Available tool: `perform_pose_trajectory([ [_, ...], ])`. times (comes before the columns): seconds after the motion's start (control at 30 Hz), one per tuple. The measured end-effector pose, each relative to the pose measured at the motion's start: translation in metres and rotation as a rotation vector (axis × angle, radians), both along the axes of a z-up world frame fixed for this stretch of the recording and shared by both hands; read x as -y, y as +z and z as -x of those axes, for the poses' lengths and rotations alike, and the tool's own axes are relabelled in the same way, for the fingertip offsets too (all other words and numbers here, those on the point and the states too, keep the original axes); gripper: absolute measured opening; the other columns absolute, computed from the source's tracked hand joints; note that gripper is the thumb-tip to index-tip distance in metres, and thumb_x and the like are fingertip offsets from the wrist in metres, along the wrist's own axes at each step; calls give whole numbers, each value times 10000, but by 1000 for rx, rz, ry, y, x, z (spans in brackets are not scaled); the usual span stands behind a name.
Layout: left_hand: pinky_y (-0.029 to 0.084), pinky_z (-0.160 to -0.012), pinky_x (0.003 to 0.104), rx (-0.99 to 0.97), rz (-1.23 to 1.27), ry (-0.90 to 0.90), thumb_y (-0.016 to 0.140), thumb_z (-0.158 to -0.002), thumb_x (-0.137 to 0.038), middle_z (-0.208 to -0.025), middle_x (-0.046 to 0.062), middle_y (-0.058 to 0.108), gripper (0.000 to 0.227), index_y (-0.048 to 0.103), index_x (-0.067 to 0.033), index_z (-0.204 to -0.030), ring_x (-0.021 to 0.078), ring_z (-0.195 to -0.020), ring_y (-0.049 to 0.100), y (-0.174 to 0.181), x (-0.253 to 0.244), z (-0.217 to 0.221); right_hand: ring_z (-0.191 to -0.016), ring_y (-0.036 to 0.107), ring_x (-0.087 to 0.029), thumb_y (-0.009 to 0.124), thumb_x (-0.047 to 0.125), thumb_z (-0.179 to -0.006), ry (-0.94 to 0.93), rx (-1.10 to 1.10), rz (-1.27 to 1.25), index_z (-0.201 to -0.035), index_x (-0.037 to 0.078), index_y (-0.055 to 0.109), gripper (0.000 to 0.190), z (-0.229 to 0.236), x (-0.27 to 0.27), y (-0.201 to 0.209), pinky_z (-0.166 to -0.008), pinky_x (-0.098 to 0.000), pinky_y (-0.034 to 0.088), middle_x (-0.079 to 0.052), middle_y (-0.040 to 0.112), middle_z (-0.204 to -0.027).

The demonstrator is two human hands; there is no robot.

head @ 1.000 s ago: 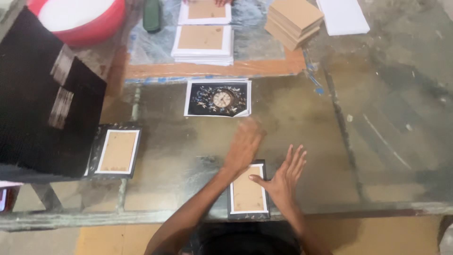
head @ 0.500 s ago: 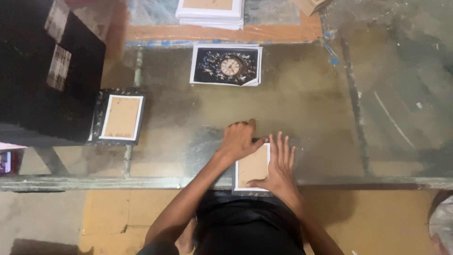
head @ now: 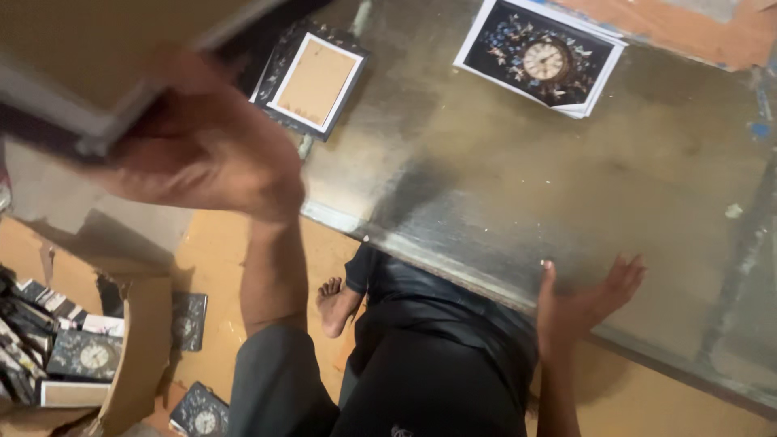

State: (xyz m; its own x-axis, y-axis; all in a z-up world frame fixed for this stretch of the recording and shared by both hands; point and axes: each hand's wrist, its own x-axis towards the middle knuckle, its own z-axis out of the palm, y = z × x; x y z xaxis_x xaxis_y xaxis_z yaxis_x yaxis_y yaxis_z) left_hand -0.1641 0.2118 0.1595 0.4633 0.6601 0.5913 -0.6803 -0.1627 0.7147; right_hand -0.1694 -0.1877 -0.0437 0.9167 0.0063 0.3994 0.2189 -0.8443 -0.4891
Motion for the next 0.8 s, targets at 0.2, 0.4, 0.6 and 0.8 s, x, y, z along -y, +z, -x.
perform_pose_trajectory([
  [0.2,634,-738,352,17,424,-140,641,-1099,-262,-852,-4,590,279,554,-57,-1267,80,-731,608,-48,-28,12,-1641,168,-472,800,422,-1018,-69,-13,33,-1657,4,313,906,-4,-1,-1,-1338,-636,205,-235,230,-1758],
  [0.4,606,-692,322,-330,500,-61,517,-1063,-448,-957,22,732,353,559,-103,-1125,149,-852,748,-77,-37,11,-1639,200,-472,663,517,-1092,-47,0,48,-1626,-10,377,803,-2,-10,6,-1332,-649,235,-231,299,-1733],
  [0.6,523,-685,290,-186,417,3,606,-1100,-448,-886,-9,618,352,591,-96,-1090,78,-777,601,-68,-60,7,-1628,206,-479,636,506,-1133,-37,-14,98,-1608,-38,409,757,-3,-14,13,-1325,-648,224,-244,319,-1725],
  [0.8,363,-503,144,-107,326,-4,712,-1114,-402,-737,-86,541,351,586,-145,-912,-12,-593,466,-82,-72,-10,-1612,205,-500,590,488,-1158,-37,-12,111,-1591,-56,430,713,-2,-14,13,-1309,-661,226,-263,323,-1715],
])
